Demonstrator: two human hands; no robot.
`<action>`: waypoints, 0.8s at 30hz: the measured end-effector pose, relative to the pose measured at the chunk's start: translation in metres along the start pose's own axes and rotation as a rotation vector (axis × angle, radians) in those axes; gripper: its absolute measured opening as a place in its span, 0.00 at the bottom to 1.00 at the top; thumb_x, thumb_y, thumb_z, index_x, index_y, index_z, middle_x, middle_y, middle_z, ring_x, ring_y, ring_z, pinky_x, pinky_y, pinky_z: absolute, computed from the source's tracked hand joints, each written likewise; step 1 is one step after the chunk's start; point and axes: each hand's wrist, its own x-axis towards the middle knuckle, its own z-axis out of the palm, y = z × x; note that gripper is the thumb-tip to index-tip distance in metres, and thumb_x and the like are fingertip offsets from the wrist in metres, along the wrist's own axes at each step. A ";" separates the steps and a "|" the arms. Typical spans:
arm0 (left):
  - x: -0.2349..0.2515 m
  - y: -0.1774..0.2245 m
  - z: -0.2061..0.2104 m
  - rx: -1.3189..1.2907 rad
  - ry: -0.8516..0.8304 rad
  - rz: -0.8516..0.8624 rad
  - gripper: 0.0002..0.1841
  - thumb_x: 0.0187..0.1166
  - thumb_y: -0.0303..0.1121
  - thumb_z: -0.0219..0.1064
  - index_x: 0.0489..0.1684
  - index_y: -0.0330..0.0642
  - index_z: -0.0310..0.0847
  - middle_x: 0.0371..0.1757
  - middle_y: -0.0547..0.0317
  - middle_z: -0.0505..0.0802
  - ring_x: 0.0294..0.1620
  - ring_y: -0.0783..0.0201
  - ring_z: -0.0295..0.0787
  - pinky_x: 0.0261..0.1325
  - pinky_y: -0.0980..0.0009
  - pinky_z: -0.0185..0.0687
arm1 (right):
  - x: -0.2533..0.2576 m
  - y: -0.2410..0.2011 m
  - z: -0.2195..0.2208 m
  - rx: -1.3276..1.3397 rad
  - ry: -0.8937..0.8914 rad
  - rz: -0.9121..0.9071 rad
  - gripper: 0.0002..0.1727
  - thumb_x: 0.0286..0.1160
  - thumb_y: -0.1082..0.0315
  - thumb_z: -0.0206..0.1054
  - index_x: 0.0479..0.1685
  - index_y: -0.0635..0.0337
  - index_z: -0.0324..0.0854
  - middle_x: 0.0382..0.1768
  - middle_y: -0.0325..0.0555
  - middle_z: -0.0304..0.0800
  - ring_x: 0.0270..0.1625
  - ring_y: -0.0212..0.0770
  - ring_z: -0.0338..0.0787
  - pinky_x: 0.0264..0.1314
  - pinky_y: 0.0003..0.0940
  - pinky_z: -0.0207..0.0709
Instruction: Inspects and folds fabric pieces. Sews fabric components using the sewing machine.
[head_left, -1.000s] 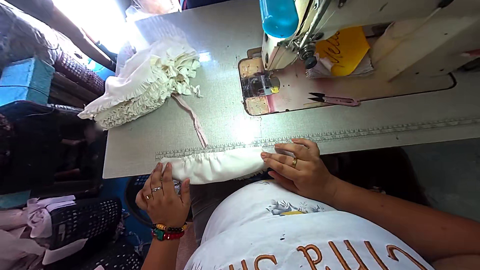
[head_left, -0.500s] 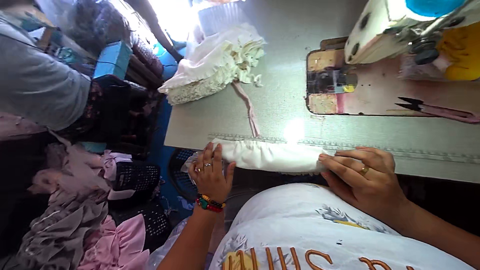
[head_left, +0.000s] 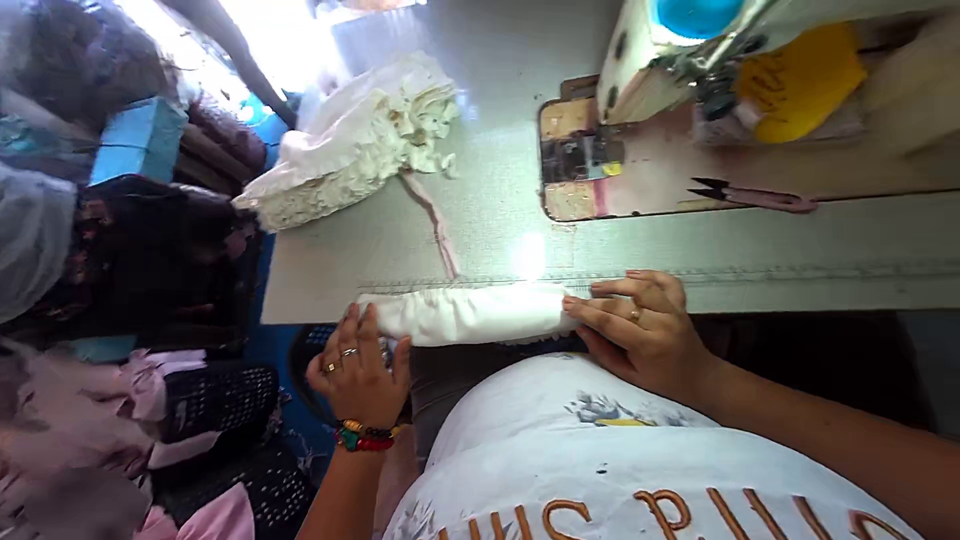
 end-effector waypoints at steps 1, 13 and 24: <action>0.001 0.000 0.000 -0.001 0.004 0.002 0.38 0.86 0.65 0.42 0.75 0.44 0.81 0.74 0.42 0.87 0.75 0.42 0.82 0.74 0.34 0.62 | -0.001 0.000 0.000 -0.002 0.005 0.003 0.17 0.87 0.59 0.57 0.61 0.46 0.90 0.52 0.36 0.98 0.67 0.42 0.86 0.81 0.47 0.59; 0.004 0.002 0.002 0.009 0.066 0.012 0.38 0.87 0.64 0.41 0.74 0.43 0.81 0.71 0.40 0.88 0.74 0.44 0.82 0.74 0.41 0.59 | -0.001 -0.002 0.002 -0.073 0.030 0.014 0.17 0.84 0.61 0.58 0.60 0.45 0.91 0.50 0.34 0.98 0.65 0.41 0.86 0.81 0.48 0.57; 0.023 0.001 -0.011 -0.224 0.005 -0.148 0.30 0.82 0.58 0.59 0.61 0.39 0.89 0.63 0.38 0.91 0.67 0.31 0.84 0.69 0.30 0.62 | 0.002 -0.003 0.003 -0.024 0.010 0.032 0.16 0.83 0.59 0.58 0.59 0.44 0.91 0.49 0.35 0.97 0.63 0.42 0.88 0.79 0.52 0.61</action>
